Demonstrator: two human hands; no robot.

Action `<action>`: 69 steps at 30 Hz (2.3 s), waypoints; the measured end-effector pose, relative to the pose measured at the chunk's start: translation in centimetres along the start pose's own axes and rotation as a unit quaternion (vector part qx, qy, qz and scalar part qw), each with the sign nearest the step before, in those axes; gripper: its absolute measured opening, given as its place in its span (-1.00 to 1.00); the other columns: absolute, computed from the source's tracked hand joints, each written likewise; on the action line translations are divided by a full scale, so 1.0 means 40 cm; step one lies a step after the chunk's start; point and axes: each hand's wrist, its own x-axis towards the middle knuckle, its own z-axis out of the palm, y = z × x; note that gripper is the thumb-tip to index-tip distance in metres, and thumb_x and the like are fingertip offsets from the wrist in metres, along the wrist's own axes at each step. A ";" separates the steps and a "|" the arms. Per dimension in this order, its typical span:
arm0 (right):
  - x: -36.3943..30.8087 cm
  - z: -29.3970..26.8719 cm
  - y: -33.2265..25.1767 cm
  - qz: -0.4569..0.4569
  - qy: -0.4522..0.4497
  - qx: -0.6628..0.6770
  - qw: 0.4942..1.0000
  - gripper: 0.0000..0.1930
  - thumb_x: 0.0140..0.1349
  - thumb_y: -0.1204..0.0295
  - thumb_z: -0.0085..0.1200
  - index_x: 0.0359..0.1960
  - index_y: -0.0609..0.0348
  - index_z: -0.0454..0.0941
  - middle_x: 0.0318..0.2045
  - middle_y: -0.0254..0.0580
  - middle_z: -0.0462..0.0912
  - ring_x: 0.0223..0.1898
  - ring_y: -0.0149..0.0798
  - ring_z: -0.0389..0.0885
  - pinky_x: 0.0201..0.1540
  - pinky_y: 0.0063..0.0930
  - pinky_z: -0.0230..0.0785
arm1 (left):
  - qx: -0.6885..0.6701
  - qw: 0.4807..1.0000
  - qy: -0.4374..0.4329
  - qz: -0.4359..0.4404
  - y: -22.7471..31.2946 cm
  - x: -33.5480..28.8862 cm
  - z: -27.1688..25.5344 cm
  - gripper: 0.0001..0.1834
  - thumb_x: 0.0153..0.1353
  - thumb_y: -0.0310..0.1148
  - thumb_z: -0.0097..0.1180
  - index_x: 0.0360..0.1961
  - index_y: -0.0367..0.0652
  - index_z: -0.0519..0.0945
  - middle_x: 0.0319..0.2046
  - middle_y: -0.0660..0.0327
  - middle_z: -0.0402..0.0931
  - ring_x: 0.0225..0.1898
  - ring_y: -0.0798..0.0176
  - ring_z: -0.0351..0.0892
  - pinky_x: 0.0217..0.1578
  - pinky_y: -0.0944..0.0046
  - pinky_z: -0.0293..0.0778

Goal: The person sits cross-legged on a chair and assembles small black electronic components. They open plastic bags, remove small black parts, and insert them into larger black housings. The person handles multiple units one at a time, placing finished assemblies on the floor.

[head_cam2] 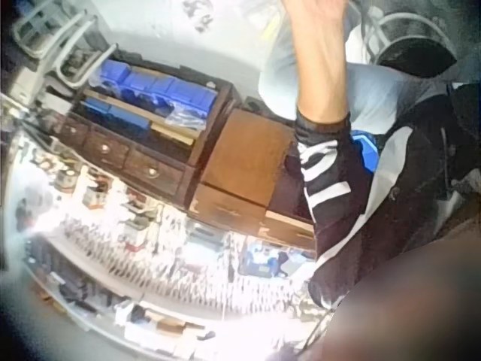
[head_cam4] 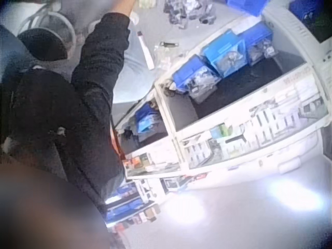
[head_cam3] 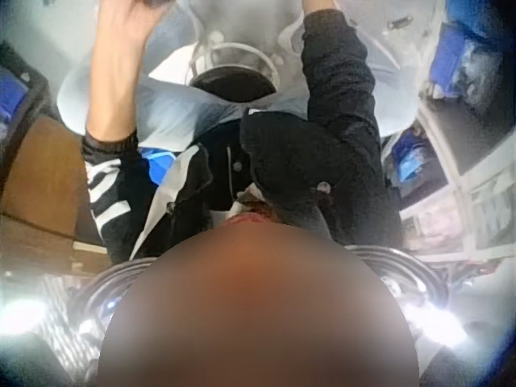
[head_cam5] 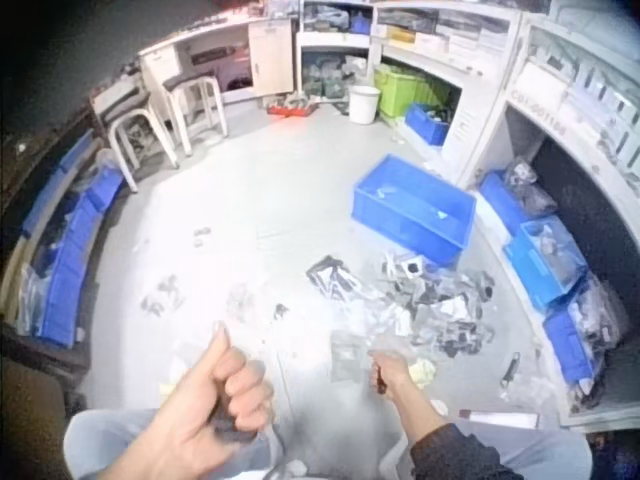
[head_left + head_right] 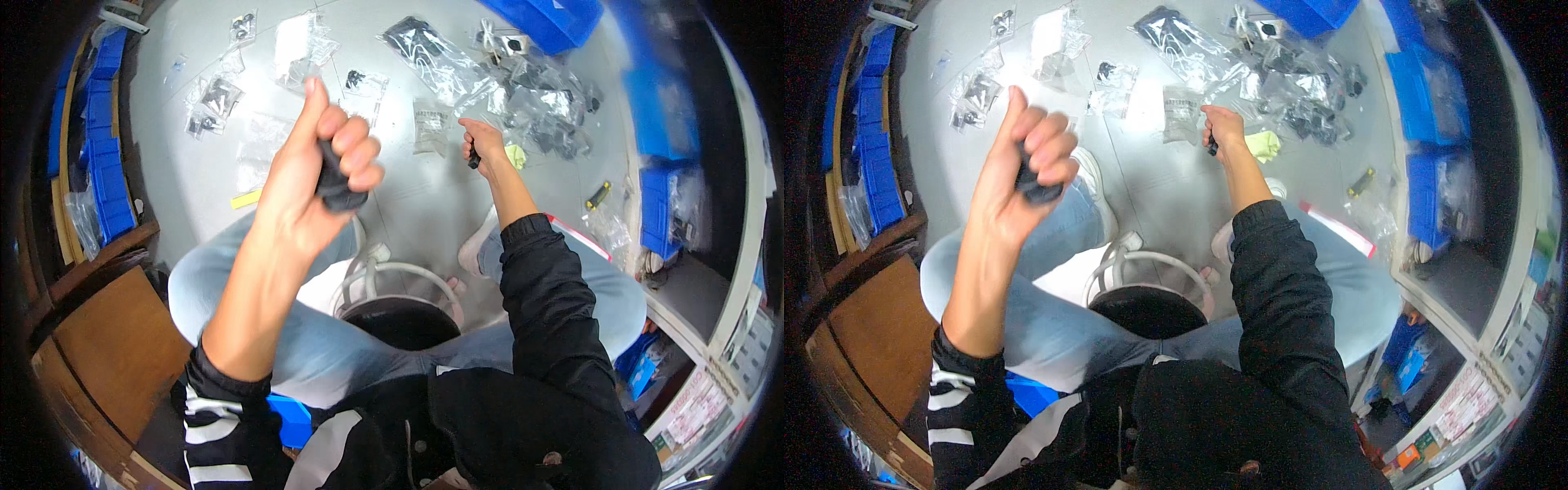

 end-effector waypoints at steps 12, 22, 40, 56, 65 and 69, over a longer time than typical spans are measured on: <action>0.389 0.055 0.029 -0.139 0.036 -0.620 0.771 -0.72 0.11 0.28 -0.01 -0.14 0.00 0.53 -0.25 -0.02 0.57 -0.20 0.00 0.54 -0.17 -0.20 0.38 | 0.109 0.985 0.100 -0.084 0.031 0.067 -0.069 -0.57 0.28 -0.06 -0.17 -0.28 -0.27 0.51 -0.78 0.35 0.15 -0.76 0.38 0.19 -0.73 0.37 0.17; 0.223 -0.018 0.121 -0.124 0.016 -0.616 0.778 -0.55 0.10 0.23 0.02 0.05 0.01 0.34 -0.15 0.06 0.53 -0.07 0.06 0.48 -0.05 -0.14 0.32 | 0.122 0.987 0.074 -0.069 0.014 0.054 -0.033 -0.55 0.29 -0.18 -0.16 0.02 -0.38 0.31 -0.76 0.36 0.15 -0.74 0.42 0.15 -0.70 0.38 0.17; 0.239 -0.059 0.184 -0.107 0.023 -0.553 0.826 -0.75 0.09 0.27 0.02 -0.20 0.03 0.45 -0.25 0.02 0.56 -0.15 0.07 0.50 -0.13 -0.12 0.34 | 0.202 0.973 0.080 -0.079 -0.021 0.087 -0.040 -0.54 0.29 -0.21 -0.16 0.04 -0.41 0.30 -0.78 0.33 0.15 -0.75 0.39 0.18 -0.70 0.35 0.20; 0.224 -0.036 0.202 0.080 0.069 -0.374 0.921 -0.69 0.06 0.33 0.07 -0.14 0.06 0.38 -0.30 0.00 0.58 -0.27 0.02 0.56 -0.19 -0.16 0.37 | 0.218 0.968 0.088 -0.093 -0.039 0.093 -0.061 -0.55 0.30 -0.25 -0.19 0.05 -0.44 0.28 -0.78 0.33 0.16 -0.74 0.40 0.19 -0.70 0.37 0.21; 0.043 0.064 0.114 -0.319 0.002 -0.560 0.765 -0.89 0.14 0.35 -0.06 -0.36 0.07 0.34 -0.50 -0.08 0.57 -0.47 0.01 0.55 -0.53 -0.22 0.35 | 0.360 0.919 0.128 -0.094 -0.056 0.113 -0.098 -0.66 0.29 -0.34 -0.22 -0.08 -0.42 0.40 -0.78 0.34 0.18 -0.75 0.43 0.21 -0.73 0.42 0.22; -0.159 0.126 0.029 -0.454 0.004 -0.563 0.691 -0.92 0.13 0.40 -0.07 -0.41 0.09 0.33 -0.54 -0.18 0.53 -0.49 -0.08 0.54 -0.53 -0.23 0.33 | 0.401 0.900 0.122 -0.120 -0.092 0.121 -0.144 -0.70 0.28 -0.36 -0.23 -0.16 -0.40 0.43 -0.76 0.31 0.25 -0.75 0.40 0.23 -0.74 0.40 0.24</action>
